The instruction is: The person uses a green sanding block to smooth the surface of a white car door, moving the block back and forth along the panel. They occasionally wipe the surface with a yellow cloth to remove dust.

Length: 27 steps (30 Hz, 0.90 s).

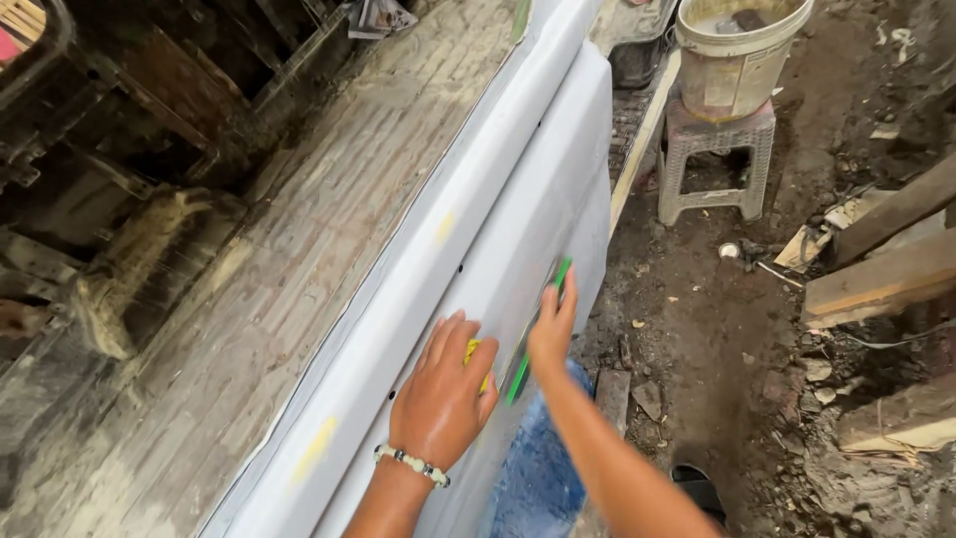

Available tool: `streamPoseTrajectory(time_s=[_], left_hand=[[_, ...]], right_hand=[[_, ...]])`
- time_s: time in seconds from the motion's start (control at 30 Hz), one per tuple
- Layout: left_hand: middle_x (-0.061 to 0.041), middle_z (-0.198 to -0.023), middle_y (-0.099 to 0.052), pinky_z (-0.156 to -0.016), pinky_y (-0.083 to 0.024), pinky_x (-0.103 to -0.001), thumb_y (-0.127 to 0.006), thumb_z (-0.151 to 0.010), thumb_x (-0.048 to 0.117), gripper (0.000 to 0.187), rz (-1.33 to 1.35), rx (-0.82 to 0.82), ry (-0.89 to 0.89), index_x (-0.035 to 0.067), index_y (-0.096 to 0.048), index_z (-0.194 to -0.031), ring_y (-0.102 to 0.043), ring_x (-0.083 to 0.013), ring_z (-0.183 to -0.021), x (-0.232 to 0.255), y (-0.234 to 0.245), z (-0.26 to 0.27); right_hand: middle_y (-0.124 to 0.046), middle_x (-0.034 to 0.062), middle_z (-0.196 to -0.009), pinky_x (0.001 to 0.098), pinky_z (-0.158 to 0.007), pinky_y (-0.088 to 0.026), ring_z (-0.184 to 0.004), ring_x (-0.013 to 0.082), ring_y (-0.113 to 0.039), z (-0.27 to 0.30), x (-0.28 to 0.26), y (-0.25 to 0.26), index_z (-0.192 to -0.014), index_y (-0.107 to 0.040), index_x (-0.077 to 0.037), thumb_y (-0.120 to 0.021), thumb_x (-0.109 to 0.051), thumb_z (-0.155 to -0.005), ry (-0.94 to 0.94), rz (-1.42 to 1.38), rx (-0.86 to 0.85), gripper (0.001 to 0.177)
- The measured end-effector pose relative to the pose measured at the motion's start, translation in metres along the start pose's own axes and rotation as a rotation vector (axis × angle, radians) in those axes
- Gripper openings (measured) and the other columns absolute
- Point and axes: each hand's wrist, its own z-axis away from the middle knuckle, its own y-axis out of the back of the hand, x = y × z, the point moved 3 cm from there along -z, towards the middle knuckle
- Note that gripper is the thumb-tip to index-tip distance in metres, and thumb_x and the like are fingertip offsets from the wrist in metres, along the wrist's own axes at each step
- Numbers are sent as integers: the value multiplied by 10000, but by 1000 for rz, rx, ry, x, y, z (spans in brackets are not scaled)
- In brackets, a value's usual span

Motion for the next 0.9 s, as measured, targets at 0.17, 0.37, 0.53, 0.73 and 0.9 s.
streamPoseTrajectory(time_s=[0.17, 0.37, 0.53, 0.73, 0.9], left_hand=[[-159, -1266, -606, -1128, -385, -462, -716, -829, 104, 286, 12, -15, 40, 85, -637, -1103, -499, -390, -1349, -2, -6, 0], [-173, -1286, -588, -1151, -371, -477, -739, -765, 100, 371, 16, -8, -22, 72, -634, -1120, -494, -393, -1337, -3, -4, 0], [-179, -1304, -581, -1160, -367, -477, -739, -775, 100, 363, -10, -18, -19, 69, -631, -1120, -485, -388, -1347, -5, -5, -4], [-205, -1369, -557, -1124, -362, -461, -728, -790, 95, 359, 13, -41, 9, 62, -628, -1133, -449, -402, -1374, -6, -7, -2], [-226, -1380, -540, -1156, -321, -492, -720, -777, 70, 345, 4, -108, -13, 51, -630, -1109, -434, -410, -1381, -4, -24, -34]], right_hand=[[-215, 177, -1621, 471, -1213, -210, -1520, 337, -241, 158, 108, 13, -1599, -162, -61, -471, -255, -1038, 150, 89, -211, 669], [-389, 184, -1614, 427, -1185, -351, -1446, 329, -433, -57, -12, 0, -1591, -314, -103, -448, -324, -1068, 255, 161, 12, 584], [-362, 180, -1597, 458, -1206, -295, -1469, 330, -376, 26, -17, -9, -1601, -295, -116, -438, -302, -1070, 219, 243, 19, 580], [-360, 208, -1506, 479, -1177, -295, -1404, 352, -381, 83, 31, -3, -1603, -270, -115, -510, -216, -1007, 270, 351, -56, 650], [-360, 203, -1498, 448, -1127, -316, -1355, 354, -398, -69, -70, -14, -1612, -294, -207, -463, -329, -1071, 215, 301, -15, 580]])
